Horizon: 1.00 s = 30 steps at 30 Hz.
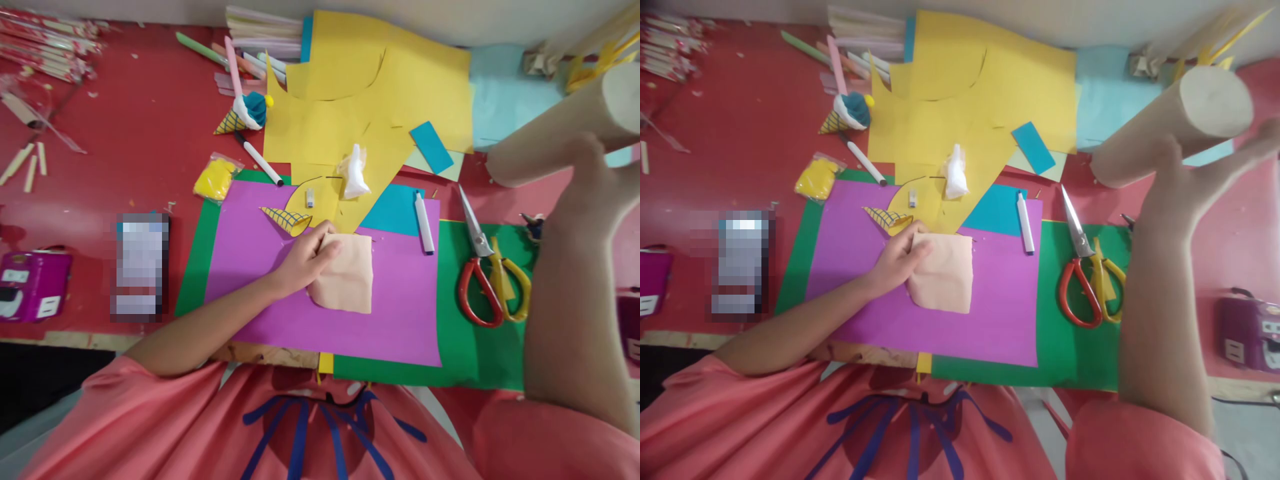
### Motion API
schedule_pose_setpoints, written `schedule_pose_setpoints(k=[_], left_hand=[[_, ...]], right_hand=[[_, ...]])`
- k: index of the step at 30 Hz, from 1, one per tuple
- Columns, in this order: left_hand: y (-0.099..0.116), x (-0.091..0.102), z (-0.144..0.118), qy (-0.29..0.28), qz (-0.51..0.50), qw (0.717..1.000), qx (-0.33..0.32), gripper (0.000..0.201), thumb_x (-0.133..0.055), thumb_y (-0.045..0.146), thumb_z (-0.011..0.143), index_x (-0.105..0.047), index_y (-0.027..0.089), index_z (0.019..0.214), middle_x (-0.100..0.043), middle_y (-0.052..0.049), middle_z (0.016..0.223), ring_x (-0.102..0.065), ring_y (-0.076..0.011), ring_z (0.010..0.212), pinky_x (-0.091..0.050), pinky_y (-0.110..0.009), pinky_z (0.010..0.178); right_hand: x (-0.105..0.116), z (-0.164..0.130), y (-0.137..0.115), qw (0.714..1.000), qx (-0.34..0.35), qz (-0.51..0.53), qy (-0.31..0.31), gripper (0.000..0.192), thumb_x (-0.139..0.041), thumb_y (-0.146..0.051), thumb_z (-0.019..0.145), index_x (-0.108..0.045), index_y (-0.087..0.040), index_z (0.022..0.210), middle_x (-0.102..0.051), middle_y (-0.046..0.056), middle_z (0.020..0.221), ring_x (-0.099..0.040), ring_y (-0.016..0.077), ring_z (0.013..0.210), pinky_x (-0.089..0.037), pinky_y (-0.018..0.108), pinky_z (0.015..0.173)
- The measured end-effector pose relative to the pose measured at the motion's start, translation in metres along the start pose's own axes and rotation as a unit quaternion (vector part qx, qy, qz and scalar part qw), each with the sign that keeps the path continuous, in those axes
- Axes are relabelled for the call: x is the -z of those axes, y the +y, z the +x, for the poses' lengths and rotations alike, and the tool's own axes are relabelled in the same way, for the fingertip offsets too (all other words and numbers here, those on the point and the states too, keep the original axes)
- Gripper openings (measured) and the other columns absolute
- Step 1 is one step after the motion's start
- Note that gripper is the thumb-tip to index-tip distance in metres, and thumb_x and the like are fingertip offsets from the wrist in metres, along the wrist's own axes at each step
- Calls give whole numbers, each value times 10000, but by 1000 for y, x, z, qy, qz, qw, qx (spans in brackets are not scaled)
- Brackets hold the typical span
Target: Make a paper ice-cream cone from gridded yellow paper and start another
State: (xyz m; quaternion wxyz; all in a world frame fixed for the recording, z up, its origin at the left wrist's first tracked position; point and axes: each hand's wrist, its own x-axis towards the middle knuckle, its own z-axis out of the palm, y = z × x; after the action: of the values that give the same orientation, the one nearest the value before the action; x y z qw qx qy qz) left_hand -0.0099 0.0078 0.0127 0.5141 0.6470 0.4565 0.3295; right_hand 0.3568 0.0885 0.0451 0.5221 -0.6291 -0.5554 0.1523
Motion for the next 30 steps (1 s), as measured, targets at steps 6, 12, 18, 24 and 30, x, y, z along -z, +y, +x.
schedule_pose_setpoints(k=[6, 12, 18, 24, 30], left_hand=[[0, 4, -3, -79, -95, 992, 11, 383, -526, 591, 865, -463, 216, 819, -401, 47, 668, -398, -83, 555, -313, -194, 475], [5, 12, -3, -54, -153, 987, 4, 347, -564, 545, 870, -465, 218, 804, -387, 43, 659, -371, -78, 534, -320, -192, 474], [11, 19, 2, 1, -150, 988, 31, 374, -626, 573, 813, -498, 222, 826, -437, 41, 652, -420, -78, 524, -367, -185, 465], [21, 25, 8, -66, -174, 978, 94, 415, -765, 489, 689, -582, 188, 908, -620, -2, 766, -632, -149, 708, -527, -237, 615], [42, 35, -1, -97, -85, 988, 83, 196, -677, 337, 784, -667, 186, 908, -670, -22, 748, -662, -174, 696, -548, -249, 582]], right_hand=[[-34, -107, -76, 973, -46, 158, -164, 394, -633, -293, 861, -579, -355, 1247, -592, 20, 1303, -545, 232, 1260, -426, 443, 1087], [-67, -150, -94, 721, -343, 376, -470, 568, -692, -441, 797, -523, -263, 1309, -614, 83, 1316, -606, 223, 1182, -496, 402, 995], [-85, -160, -101, 640, -457, 414, -460, 454, -783, -342, 698, -670, -182, 1107, -742, 76, 998, -713, 212, 896, -564, 340, 827], [-82, -160, -97, 754, -433, 373, -323, 250, -753, -318, 754, -691, -229, 979, -753, 35, 956, -721, 189, 806, -580, 322, 742], [-67, -160, -101, 816, -388, 330, -274, 220, -732, -297, 769, -687, -300, 984, -741, -7, 968, -710, 198, 827, -585, 352, 744]])
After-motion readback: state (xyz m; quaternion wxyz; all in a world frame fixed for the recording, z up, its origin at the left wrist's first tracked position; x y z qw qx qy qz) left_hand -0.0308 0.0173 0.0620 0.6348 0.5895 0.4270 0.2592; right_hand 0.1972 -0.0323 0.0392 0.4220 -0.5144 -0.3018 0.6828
